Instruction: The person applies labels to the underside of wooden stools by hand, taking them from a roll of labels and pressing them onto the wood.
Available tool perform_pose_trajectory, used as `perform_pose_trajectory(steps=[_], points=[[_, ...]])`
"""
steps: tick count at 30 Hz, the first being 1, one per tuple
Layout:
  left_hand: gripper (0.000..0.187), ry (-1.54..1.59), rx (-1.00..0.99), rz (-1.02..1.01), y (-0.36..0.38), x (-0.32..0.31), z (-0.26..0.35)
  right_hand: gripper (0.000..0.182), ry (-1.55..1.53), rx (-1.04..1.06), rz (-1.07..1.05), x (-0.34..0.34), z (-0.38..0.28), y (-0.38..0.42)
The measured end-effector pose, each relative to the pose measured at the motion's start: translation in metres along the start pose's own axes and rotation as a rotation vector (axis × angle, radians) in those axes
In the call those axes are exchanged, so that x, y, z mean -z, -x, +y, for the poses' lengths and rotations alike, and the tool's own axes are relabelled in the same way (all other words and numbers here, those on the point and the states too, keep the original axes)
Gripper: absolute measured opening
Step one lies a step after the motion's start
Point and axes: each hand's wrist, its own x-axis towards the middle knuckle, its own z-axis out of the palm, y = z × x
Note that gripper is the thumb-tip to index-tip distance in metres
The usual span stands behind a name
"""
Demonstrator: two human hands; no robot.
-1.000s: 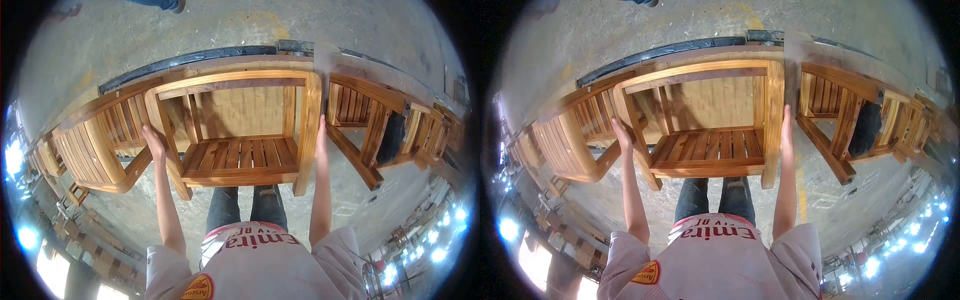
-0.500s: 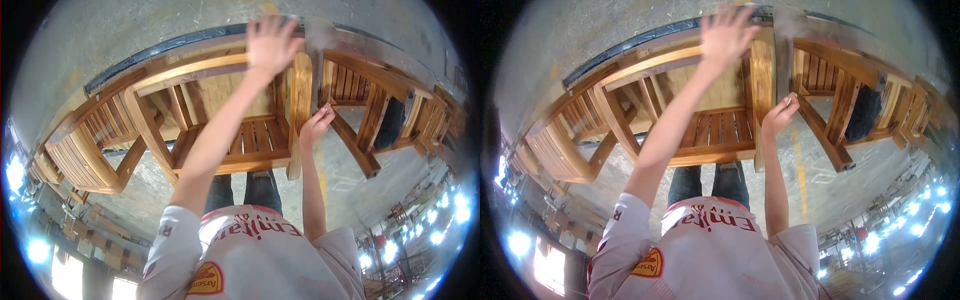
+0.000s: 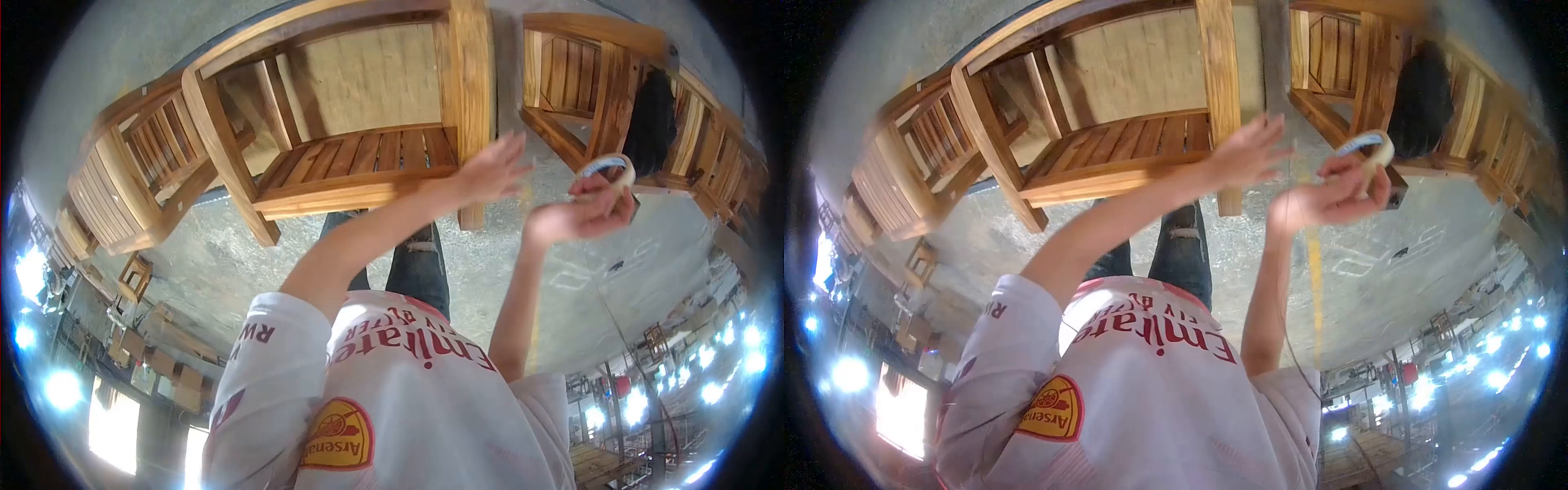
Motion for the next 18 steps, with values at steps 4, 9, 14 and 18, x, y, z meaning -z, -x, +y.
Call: perform_pose_trajectory(steps=[4, 9, 14, 18], points=[[0.047, 0.8, -0.162, -0.154, 0.075, -0.069, 0.126, 0.022, -0.037, 0.009, -0.008, 0.053, -0.018, -0.008], [0.024, 1.04, 0.597, 0.509, 0.042, 0.042, 0.061, 0.022, -0.01, -0.099, 0.062, 0.108, -0.025, -0.005], [0.015, 0.68, 0.914, 0.85, 0.007, 0.031, -0.072, 0.022, -0.095, -0.263, -0.04, 0.135, -0.022, 0.018], [0.028, 0.597, 0.919, 0.813, 0.005, 0.022, -0.074, 0.023, -0.18, -0.268, -0.271, 0.152, -0.016, 0.034]])
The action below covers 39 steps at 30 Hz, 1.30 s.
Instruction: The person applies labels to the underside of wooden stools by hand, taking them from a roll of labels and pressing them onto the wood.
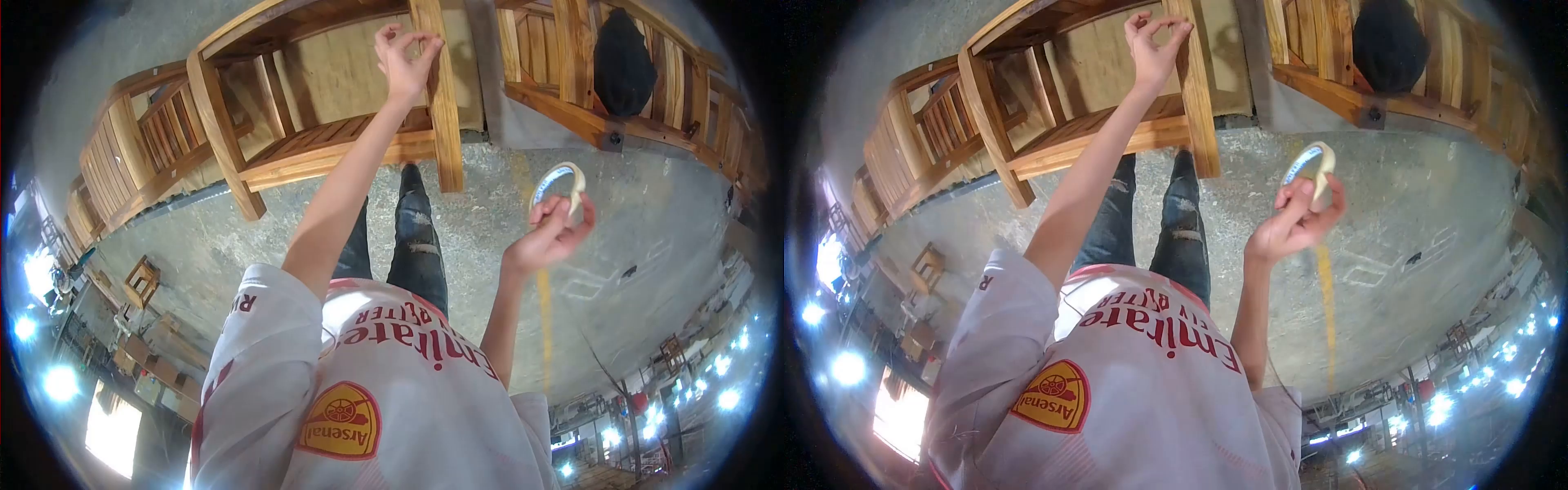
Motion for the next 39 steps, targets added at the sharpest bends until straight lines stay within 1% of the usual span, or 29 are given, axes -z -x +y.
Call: perform_pose_trajectory(steps=[1, 2, 3, 4, 5, 6, 7, 9, 10, 11, 13, 14, 18, 19, 20, 21, 23, 25, 28, 31, 34, 37, 38, 39], points=[[0.031, 0.094, 0.009, 0.047, -0.003, -0.004, -0.002, 0.023, 0.016, -0.004, -0.056, 0.001, 0.001, 0.002], [0.035, 0.188, 0.02, 0.094, -0.007, -0.009, -0.005, 0.021, -0.023, -0.013, -0.166, 0.007, 0.007, 0.003], [0.065, 0.233, 0.091, -0.036, -0.016, -0.006, -0.016, 0.02, -0.04, -0.07, -0.221, 0.008, 0.008, 0.005], [0.101, 0.267, 0.165, -0.164, -0.025, -0.002, -0.027, 0.02, -0.056, -0.128, -0.276, 0.008, 0.01, 0.008], [0.098, 0.211, 0.191, -0.263, -0.033, 0.001, -0.02, 0.02, -0.08, -0.18, -0.331, 0.006, 0.013, 0.01], [0.094, 0.157, 0.216, -0.362, -0.046, 0.007, -0.006, 0.019, -0.069, -0.273, -0.381, 0.008, 0.018, 0.013], [0.091, 0.104, 0.244, -0.463, -0.053, 0.012, 0.003, 0.019, -0.033, -0.301, -0.423, 0.01, 0.022, 0.02], [0.087, 0.222, 0.25, -0.616, -0.066, 0.014, 0.002, 0.019, 0.038, -0.349, -0.504, 0.01, 0.03, 0.034], [0.085, 0.283, 0.253, -0.695, -0.07, 0.015, -0.005, 0.019, 0.025, -0.411, -0.529, 0.013, 0.035, 0.041], [0.084, 0.317, 0.22, -0.72, -0.076, 0.011, -0.022, 0.019, 0.042, -0.412, -0.539, 0.015, 0.04, 0.052], [0.081, 0.39, 0.14, -0.759, -0.082, 0.021, -0.026, 0.02, 0.073, -0.398, -0.563, 0.015, 0.049, 0.071], [0.073, 0.314, 0.146, -0.769, -0.08, 0.027, -0.029, 0.02, 0.088, -0.402, -0.584, 0.015, 0.052, 0.081], [0.069, 0.104, -0.285, -0.37, -0.012, 0.098, -0.015, 0.021, 0.117, -0.43, -0.667, 0.007, 0.061, 0.129], [0.06, 0.312, -0.139, -0.543, 0.022, 0.138, -0.004, 0.021, 0.113, -0.44, -0.682, 0.001, 0.063, 0.145], [0.047, 0.434, 0.032, -0.787, 0.055, 0.169, -0.005, 0.021, 0.11, -0.447, -0.694, -0.004, 0.063, 0.16], [0.047, 0.404, 0.017, -0.778, 0.095, 0.198, 0.004, 0.021, 0.092, -0.473, -0.712, -0.009, 0.064, 0.175], [0.04, 0.246, -0.066, -0.881, 0.149, 0.244, -0.009, 0.021, 0.061, -0.524, -0.744, -0.019, 0.068, 0.205], [0.028, 0.195, 0.118, -0.932, 0.179, 0.277, -0.005, 0.021, 0.092, -0.478, -0.783, -0.025, 0.071, 0.23], [0.023, 0.206, 0.186, -0.714, 0.218, 0.286, -0.024, 0.021, 0.174, -0.45, -0.854, -0.025, 0.066, 0.251], [0.019, 0.228, 0.167, -0.679, 0.236, 0.289, -0.03, 0.025, 0.193, -0.428, -0.869, -0.013, 0.069, 0.259], [0.016, 0.315, 0.247, -0.677, 0.25, 0.285, -0.026, 0.031, 0.164, -0.53, -0.833, -0.007, 0.056, 0.255], [0.014, 0.194, 0.0, -0.515, 0.259, 0.273, -0.015, 0.037, 0.168, -0.48, -0.833, 0.0, 0.064, 0.24], [0.013, 0.191, -0.051, -0.48, 0.263, 0.264, -0.017, 0.026, 0.146, -0.473, -0.815, 0.006, 0.074, 0.235], [0.012, 0.167, -0.053, -0.435, 0.265, 0.256, -0.015, 0.022, 0.172, -0.446, -0.827, 0.012, 0.081, 0.229]])
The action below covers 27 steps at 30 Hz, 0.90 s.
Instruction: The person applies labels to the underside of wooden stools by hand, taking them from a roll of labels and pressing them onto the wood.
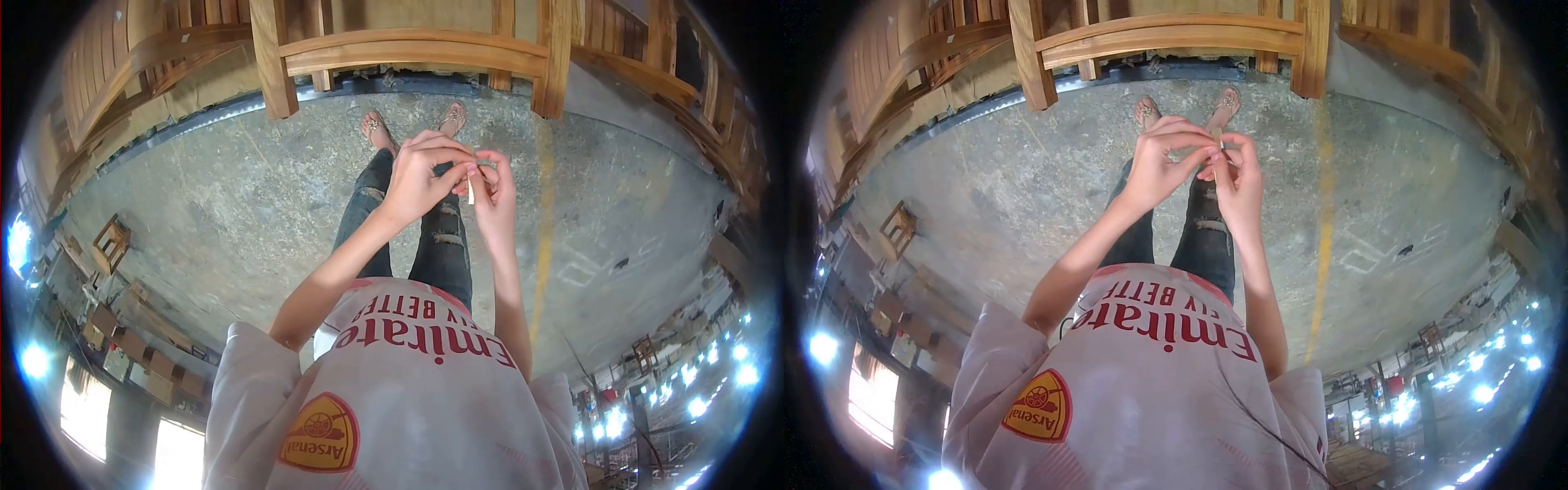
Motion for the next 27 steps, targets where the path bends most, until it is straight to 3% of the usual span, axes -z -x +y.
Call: perform_pose_trajectory(steps=[4, 13, 16, 18, 21, 27], points=[[0.011, -0.058, 0.019, 0.158, -0.01, -0.042, 0.01, 0.01, 0.093, 0.08, 0.077, 0.028, 0.006, -0.006], [0.009, 0.107, 0.069, 0.418, -0.051, -0.153, 0.06, 0.012, 0.165, 0.228, 0.422, 0.098, -0.022, -0.019], [0.008, 0.357, 0.266, 0.695, -0.08, -0.17, 0.043, 0.012, 0.122, 0.228, 0.439, 0.119, -0.028, -0.009], [0.01, 0.444, 0.329, 0.784, -0.109, -0.149, 0.021, 0.011, 0.089, 0.196, 0.412, 0.13, -0.025, 0.002], [0.014, -0.005, 0.176, 0.847, -0.127, -0.166, -0.011, 0.01, 0.062, 0.126, 0.33, 0.144, -0.011, 0.003], [0.015, -0.222, 0.363, 0.945, -0.145, -0.201, -0.023, 0.01, 0.044, 0.144, 0.249, 0.161, -0.021, -0.013]])
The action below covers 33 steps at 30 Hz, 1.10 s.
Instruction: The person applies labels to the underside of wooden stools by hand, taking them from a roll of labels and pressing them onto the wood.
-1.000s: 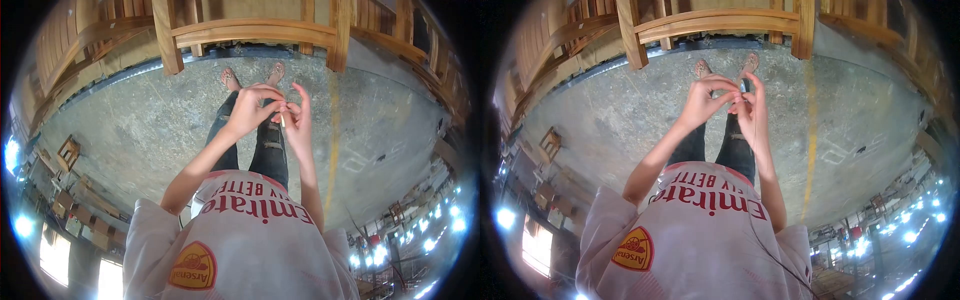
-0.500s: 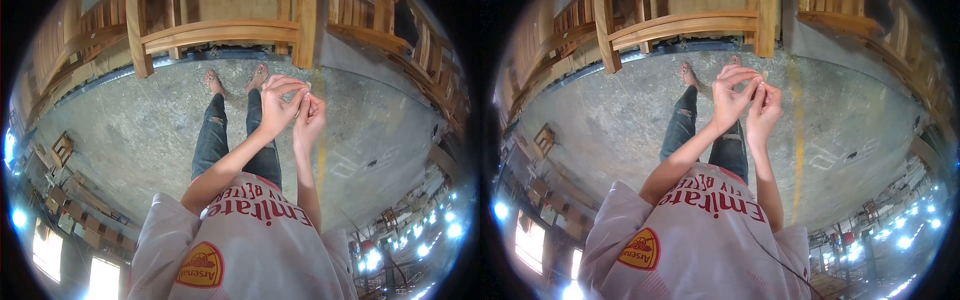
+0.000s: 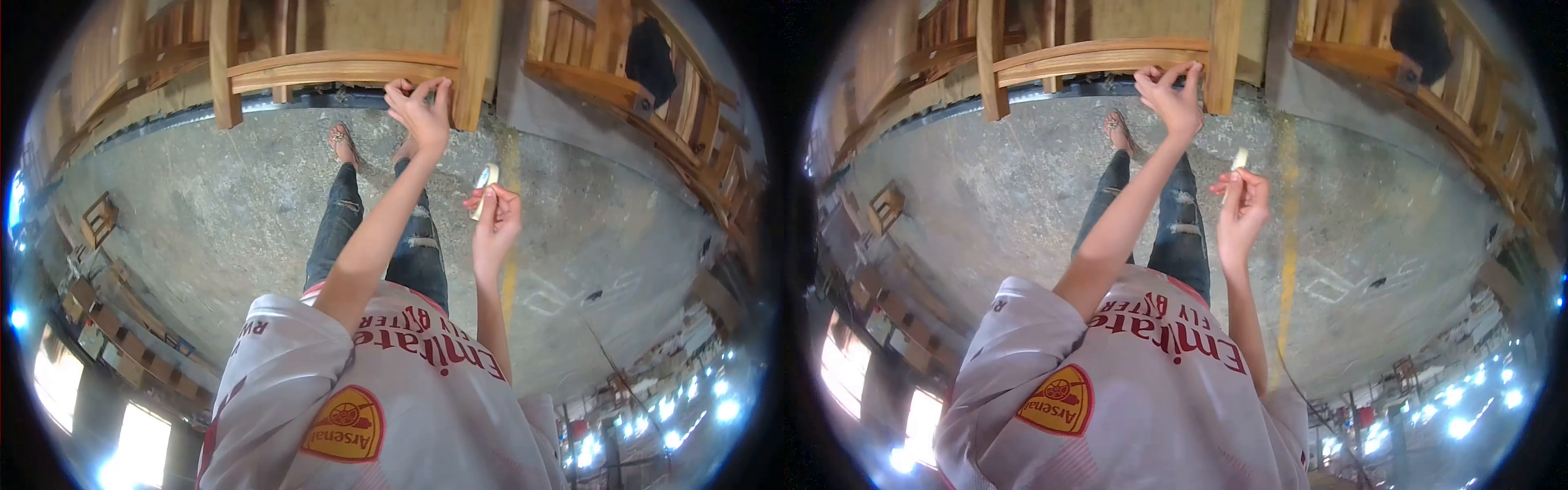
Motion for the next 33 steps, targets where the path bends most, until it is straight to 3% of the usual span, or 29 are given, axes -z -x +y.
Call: perform_pose_trajectory(steps=[1, 2, 5, 8, 11, 15, 17, 19, 21, 23, 25, 27, 29, 30, 33], points=[[0.015, -0.031, 0.009, 0.03, 0.001, -0.001, 0.0, 0.01, 0.008, -0.002, 0.003, 0.004, -0.001, -0.003], [0.029, -0.035, -0.006, 0.044, 0.005, -0.003, -0.004, 0.01, 0.011, -0.002, 0.003, 0.007, -0.002, -0.006], [0.047, 0.127, 0.156, 0.343, 0.007, -0.016, 0.009, 0.011, -0.03, 0.038, 0.006, 0.017, 0.001, -0.014], [0.053, 0.291, 0.422, 0.234, 0.01, -0.035, -0.006, 0.01, 0.013, 0.071, -0.005, 0.026, 0.004, -0.025], [0.043, 0.754, 0.63, 0.12, 0.001, -0.042, -0.004, 0.011, 0.008, 0.084, -0.025, 0.031, 0.001, -0.037], [0.045, 0.87, 0.412, -0.012, -0.002, -0.04, -0.029, 0.013, -0.03, 0.03, -0.042, 0.022, -0.019, -0.057], [0.042, 0.428, 0.341, -0.318, -0.001, -0.011, -0.051, 0.017, -0.015, 0.018, -0.119, 0.011, -0.025, -0.068], [0.035, 0.309, 0.314, -0.497, 0.003, 0.03, -0.054, 0.018, 0.002, 0.026, -0.159, -0.004, -0.033, -0.083], [0.032, 0.6, 0.337, -0.502, 0.007, 0.059, -0.067, 0.016, 0.026, 0.044, -0.161, -0.023, -0.041, -0.101], [0.029, 0.414, 0.078, -0.396, -0.044, 0.118, -0.027, 0.017, -0.004, 0.07, -0.048, -0.039, -0.038, -0.134], [0.025, 0.133, -0.139, -0.164, -0.116, 0.154, -0.018, 0.019, -0.026, 0.073, 0.031, -0.052, -0.031, -0.181], [0.037, -0.064, -0.047, 0.021, -0.188, 0.173, -0.042, 0.02, -0.035, 0.053, 0.07, -0.063, -0.023, -0.236], [0.051, -0.208, -0.085, 0.095, -0.265, 0.182, -0.057, 0.027, -0.025, -0.014, 0.116, -0.081, -0.023, -0.284], [0.058, -0.326, 0.01, 0.062, -0.301, 0.183, -0.064, 0.031, -0.019, -0.052, 0.143, -0.09, -0.023, -0.305], [0.067, -0.204, 0.01, 0.025, -0.391, 0.173, -0.109, 0.046, 0.232, -0.092, 0.176, -0.112, -0.023, -0.354]])
